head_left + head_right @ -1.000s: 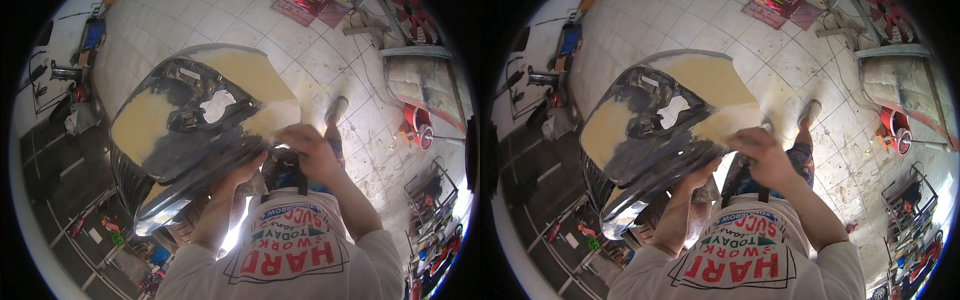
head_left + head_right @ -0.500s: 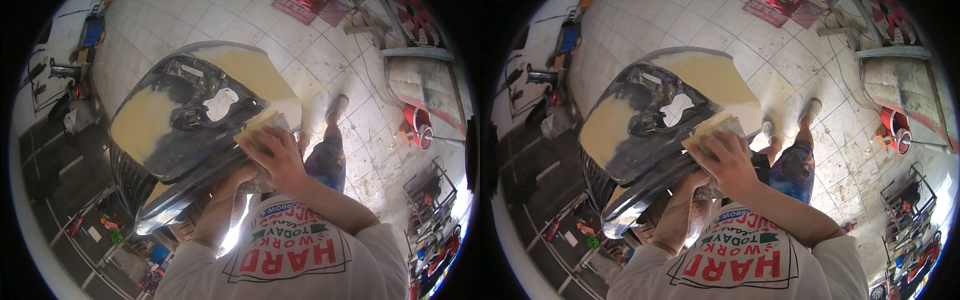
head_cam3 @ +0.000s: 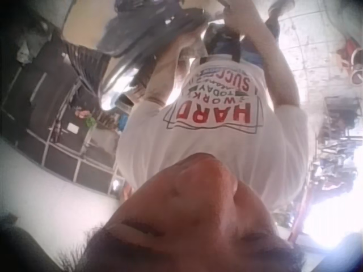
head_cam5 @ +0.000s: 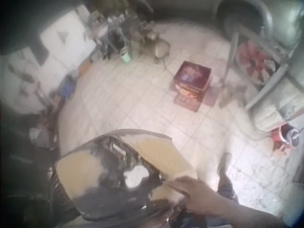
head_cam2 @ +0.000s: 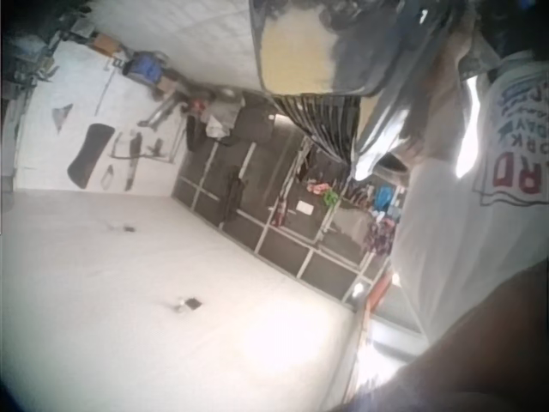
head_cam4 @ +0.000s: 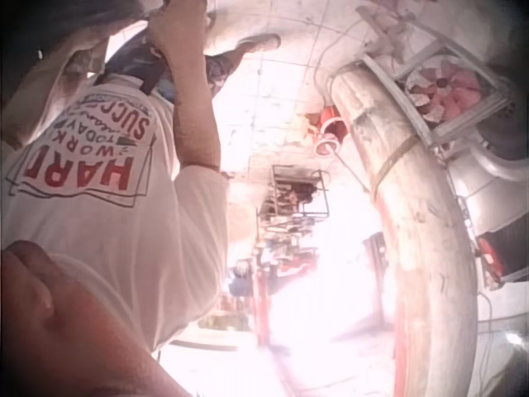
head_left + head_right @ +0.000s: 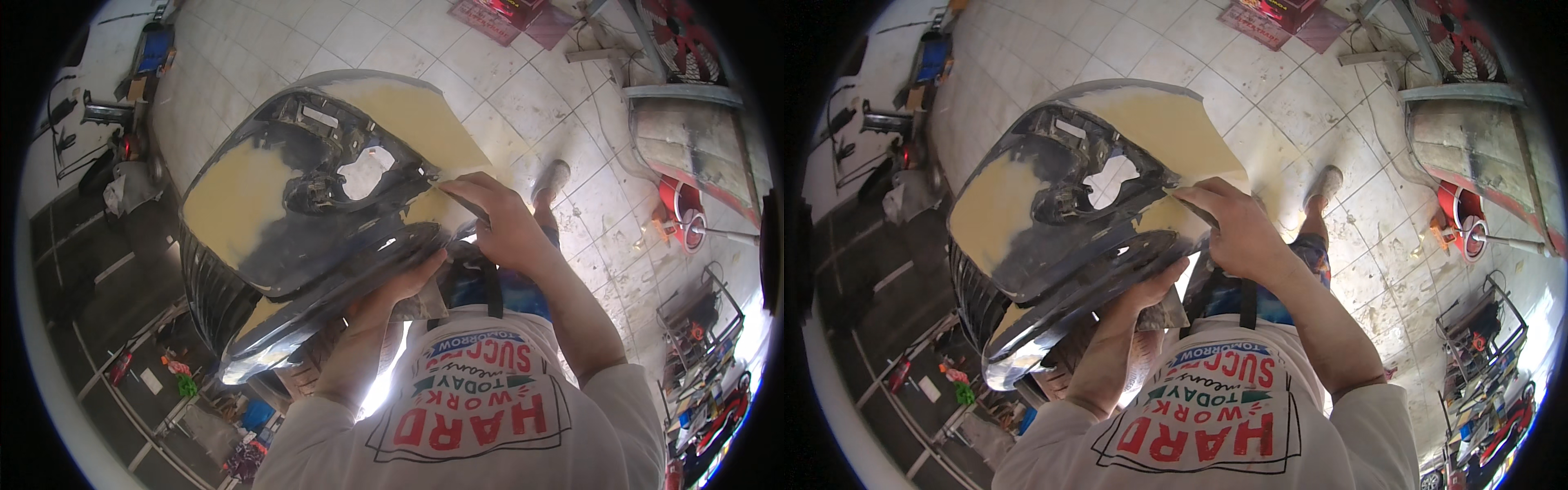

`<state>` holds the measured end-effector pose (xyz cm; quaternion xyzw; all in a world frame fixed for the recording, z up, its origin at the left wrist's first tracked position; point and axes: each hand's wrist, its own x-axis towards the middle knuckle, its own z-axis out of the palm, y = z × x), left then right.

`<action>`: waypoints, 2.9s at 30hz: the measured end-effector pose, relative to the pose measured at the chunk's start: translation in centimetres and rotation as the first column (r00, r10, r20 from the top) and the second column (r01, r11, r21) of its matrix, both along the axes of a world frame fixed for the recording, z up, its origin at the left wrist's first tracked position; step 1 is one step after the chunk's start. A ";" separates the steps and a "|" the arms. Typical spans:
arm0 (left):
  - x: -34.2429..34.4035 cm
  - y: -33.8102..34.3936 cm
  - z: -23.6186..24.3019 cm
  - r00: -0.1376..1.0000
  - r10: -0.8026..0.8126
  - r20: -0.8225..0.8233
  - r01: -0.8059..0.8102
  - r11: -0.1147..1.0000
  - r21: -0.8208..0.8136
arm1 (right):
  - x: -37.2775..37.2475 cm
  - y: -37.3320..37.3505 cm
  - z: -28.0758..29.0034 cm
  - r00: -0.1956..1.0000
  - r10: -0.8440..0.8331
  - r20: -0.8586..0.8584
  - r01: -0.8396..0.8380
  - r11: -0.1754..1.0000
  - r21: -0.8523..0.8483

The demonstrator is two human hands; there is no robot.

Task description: The person sands a car bumper with a sanding block, moving across different areas of the surface. The person then walks to a table, picks up a sanding sheet, and tears it into smaller pieces.

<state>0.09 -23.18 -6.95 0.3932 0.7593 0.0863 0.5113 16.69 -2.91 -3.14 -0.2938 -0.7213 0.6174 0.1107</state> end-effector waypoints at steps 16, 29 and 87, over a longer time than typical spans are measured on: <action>1.1 1.4 1.5 0.984 0.136 -0.115 -0.117 0.981 0.157 | 2.7 -1.8 0.0 0.995 -0.081 -0.063 0.082 0.996 0.019; 0.9 0.3 -0.9 0.968 0.246 0.044 -0.250 0.944 0.217 | 2.5 -4.7 -0.6 0.998 -0.033 -0.044 0.033 0.999 -0.004; 18.9 -5.1 10.3 -0.131 0.747 0.652 -0.878 -0.393 0.272 | 0.6 12.3 -7.2 0.927 0.284 0.245 -0.128 0.853 -0.505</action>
